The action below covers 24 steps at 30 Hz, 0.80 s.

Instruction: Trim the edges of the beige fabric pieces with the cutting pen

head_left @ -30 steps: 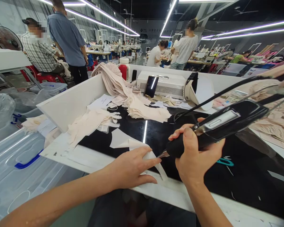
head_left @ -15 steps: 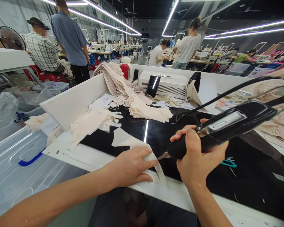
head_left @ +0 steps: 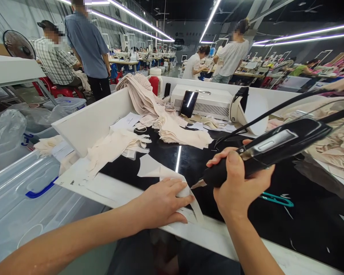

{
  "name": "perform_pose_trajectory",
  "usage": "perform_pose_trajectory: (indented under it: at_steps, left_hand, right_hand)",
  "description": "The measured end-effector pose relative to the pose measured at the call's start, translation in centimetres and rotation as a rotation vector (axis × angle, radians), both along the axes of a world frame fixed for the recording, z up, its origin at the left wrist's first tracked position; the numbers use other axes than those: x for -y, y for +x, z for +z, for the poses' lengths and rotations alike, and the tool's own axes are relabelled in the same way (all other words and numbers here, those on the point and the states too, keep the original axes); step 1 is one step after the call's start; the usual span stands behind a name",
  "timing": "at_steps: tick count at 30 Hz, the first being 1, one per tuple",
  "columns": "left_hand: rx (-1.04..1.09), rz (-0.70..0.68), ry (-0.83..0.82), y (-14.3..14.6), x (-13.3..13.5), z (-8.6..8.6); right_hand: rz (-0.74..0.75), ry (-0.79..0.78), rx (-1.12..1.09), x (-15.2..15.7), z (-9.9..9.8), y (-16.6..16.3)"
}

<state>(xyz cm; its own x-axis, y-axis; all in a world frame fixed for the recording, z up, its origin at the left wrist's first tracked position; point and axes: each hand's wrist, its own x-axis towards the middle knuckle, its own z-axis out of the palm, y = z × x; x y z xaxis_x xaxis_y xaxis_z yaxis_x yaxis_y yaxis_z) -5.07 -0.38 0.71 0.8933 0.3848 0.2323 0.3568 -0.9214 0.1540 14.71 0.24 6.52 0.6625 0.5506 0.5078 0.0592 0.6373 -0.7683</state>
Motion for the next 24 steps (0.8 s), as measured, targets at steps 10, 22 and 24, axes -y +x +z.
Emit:
perform_pose_trajectory:
  at_steps: [10,22,24]
  left_hand:
    - [0.021,0.0,-0.006,0.1,0.1,0.0]
    - [0.067,-0.01,-0.02,0.0,0.0,-0.5]
    - [0.097,-0.012,-0.045,-0.2,-0.2,-0.3]
  right_hand:
    - [-0.01,0.038,-0.038,-0.7,0.5,-0.4]
    - [0.045,0.043,-0.032,-1.4,-0.3,0.0]
    - [0.041,0.054,-0.035,-1.2,0.0,0.2]
